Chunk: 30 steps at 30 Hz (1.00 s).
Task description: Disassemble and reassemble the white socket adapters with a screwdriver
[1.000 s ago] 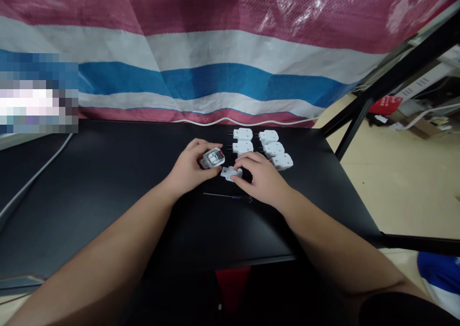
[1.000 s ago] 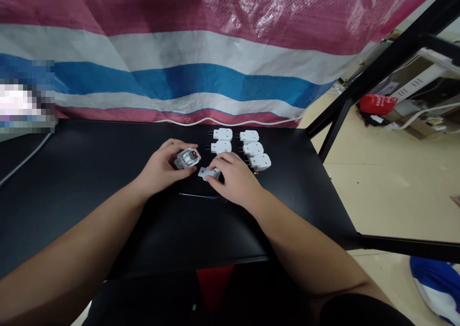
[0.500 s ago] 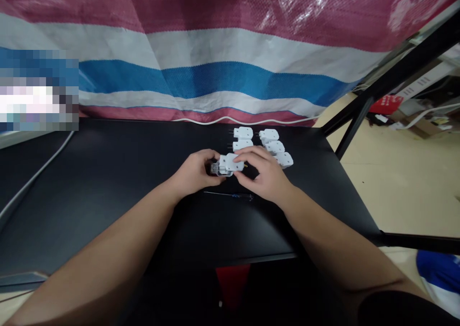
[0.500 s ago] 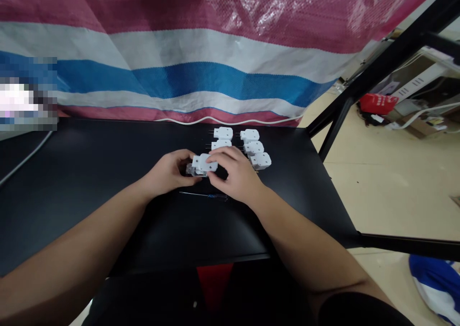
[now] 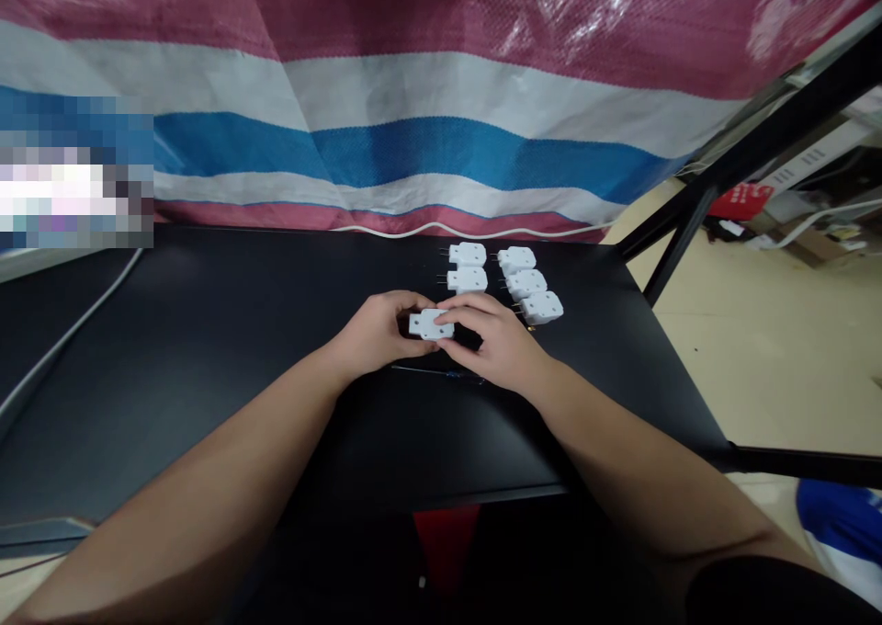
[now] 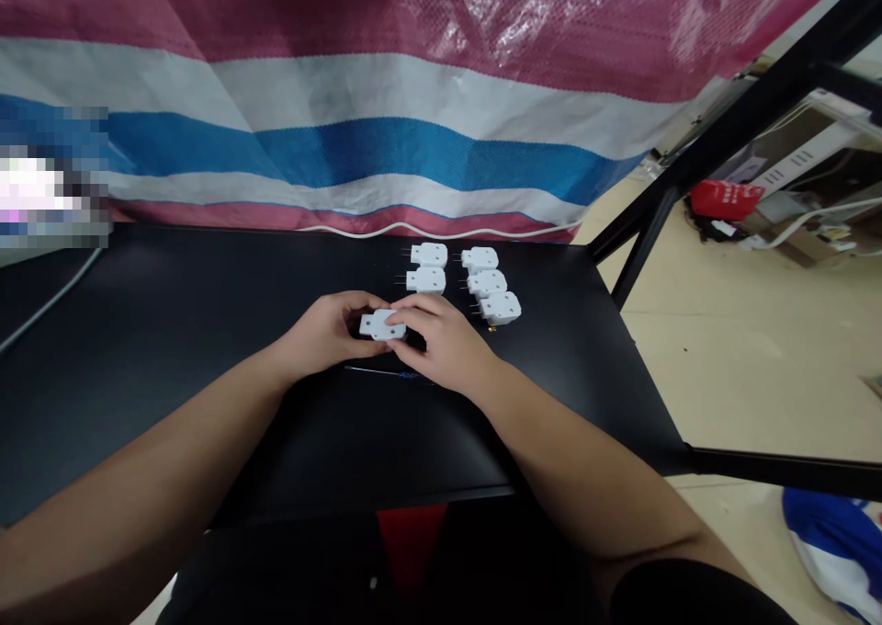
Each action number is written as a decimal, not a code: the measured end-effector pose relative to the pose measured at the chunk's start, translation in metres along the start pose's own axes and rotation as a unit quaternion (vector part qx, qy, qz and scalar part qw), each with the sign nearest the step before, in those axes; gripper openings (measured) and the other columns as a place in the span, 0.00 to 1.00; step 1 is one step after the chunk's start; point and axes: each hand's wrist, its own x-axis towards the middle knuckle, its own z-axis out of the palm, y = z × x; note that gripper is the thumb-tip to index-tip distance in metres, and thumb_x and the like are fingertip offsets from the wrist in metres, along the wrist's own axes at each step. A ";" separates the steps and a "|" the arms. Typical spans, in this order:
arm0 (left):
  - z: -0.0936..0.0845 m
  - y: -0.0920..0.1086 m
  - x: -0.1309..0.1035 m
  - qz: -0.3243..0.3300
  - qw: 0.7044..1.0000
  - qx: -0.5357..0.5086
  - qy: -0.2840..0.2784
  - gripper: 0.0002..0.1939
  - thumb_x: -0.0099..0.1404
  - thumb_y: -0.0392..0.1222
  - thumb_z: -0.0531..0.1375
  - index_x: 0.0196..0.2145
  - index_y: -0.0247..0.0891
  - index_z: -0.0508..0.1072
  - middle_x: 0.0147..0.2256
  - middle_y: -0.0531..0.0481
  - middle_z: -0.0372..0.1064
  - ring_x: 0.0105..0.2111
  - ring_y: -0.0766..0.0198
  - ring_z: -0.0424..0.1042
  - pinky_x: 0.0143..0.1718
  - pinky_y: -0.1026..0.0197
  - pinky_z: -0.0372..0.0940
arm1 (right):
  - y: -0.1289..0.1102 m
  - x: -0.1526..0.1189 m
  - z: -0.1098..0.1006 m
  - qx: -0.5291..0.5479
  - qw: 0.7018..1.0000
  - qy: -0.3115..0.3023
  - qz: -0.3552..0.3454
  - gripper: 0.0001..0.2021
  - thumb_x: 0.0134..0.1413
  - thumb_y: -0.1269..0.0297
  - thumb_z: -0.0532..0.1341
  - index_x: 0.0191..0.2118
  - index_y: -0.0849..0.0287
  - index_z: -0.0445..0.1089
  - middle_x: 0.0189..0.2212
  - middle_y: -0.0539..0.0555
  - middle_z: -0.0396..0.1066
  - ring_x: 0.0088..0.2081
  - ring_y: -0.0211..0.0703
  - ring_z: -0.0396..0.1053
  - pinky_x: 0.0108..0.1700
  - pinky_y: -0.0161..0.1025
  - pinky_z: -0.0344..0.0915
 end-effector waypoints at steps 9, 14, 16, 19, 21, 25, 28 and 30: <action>0.000 0.002 0.000 0.009 1.000 0.008 0.005 0.19 0.55 0.44 0.77 0.44 0.37 0.81 0.38 0.48 0.79 0.34 0.62 0.76 0.36 0.61 0.70 | -0.001 -0.001 0.000 0.009 1.000 -0.001 0.014 0.12 0.65 0.68 0.66 0.52 0.50 0.77 0.53 0.57 0.77 0.53 0.52 0.78 0.58 0.55 0.77; 0.000 0.003 0.000 0.006 1.000 0.009 0.006 0.20 0.55 0.43 0.77 0.44 0.37 0.82 0.38 0.47 0.79 0.34 0.62 0.76 0.36 0.60 0.71 | -0.002 -0.001 -0.001 0.015 1.000 0.009 0.006 0.11 0.66 0.68 0.66 0.51 0.52 0.78 0.52 0.59 0.76 0.53 0.52 0.78 0.58 0.55 0.77; 0.000 0.003 0.000 0.003 1.000 0.007 0.007 0.20 0.55 0.43 0.77 0.44 0.37 0.82 0.38 0.47 0.79 0.34 0.61 0.76 0.35 0.60 0.71 | -0.002 -0.001 -0.001 0.014 1.000 0.009 0.010 0.11 0.65 0.69 0.66 0.51 0.51 0.78 0.53 0.59 0.76 0.53 0.52 0.78 0.58 0.55 0.77; 0.000 0.002 0.000 0.000 1.000 -0.004 0.005 0.20 0.55 0.42 0.77 0.45 0.37 0.82 0.39 0.46 0.80 0.35 0.61 0.77 0.36 0.60 0.72 | -0.001 -0.001 0.000 0.007 1.000 -0.001 0.014 0.11 0.64 0.69 0.66 0.50 0.51 0.78 0.53 0.59 0.76 0.53 0.52 0.78 0.58 0.55 0.77; 0.000 0.000 0.000 -0.005 1.000 -0.017 0.001 0.20 0.55 0.42 0.77 0.45 0.37 0.81 0.40 0.46 0.80 0.36 0.60 0.78 0.37 0.59 0.73 | 0.000 -0.001 0.000 0.002 1.000 -0.007 0.014 0.10 0.64 0.69 0.66 0.49 0.51 0.79 0.52 0.59 0.76 0.53 0.52 0.78 0.58 0.55 0.77; 0.000 -0.002 0.000 -0.009 1.000 -0.023 -0.010 0.25 0.56 0.43 0.77 0.51 0.38 0.80 0.44 0.43 0.80 0.38 0.59 0.79 0.36 0.60 0.72 | 0.001 -0.001 -0.001 -0.002 1.000 -0.013 0.022 0.09 0.64 0.68 0.67 0.48 0.53 0.80 0.51 0.59 0.77 0.52 0.52 0.78 0.58 0.55 0.76; -0.001 -0.001 -0.001 0.004 0.999 -0.032 -0.019 0.25 0.57 0.44 0.77 0.51 0.38 0.78 0.45 0.43 0.80 0.40 0.59 0.80 0.38 0.61 0.73 | 0.001 0.000 -0.003 0.014 0.998 -0.034 0.048 0.08 0.64 0.68 0.68 0.47 0.53 0.81 0.50 0.58 0.77 0.51 0.52 0.78 0.57 0.54 0.76; -0.002 0.001 -0.001 0.005 0.999 -0.045 -0.031 0.23 0.59 0.44 0.77 0.49 0.37 0.78 0.43 0.44 0.81 0.40 0.59 0.80 0.39 0.60 0.74 | 0.000 0.000 -0.005 0.029 0.996 -0.050 0.063 0.08 0.65 0.67 0.68 0.47 0.52 0.81 0.50 0.57 0.77 0.51 0.51 0.78 0.57 0.53 0.76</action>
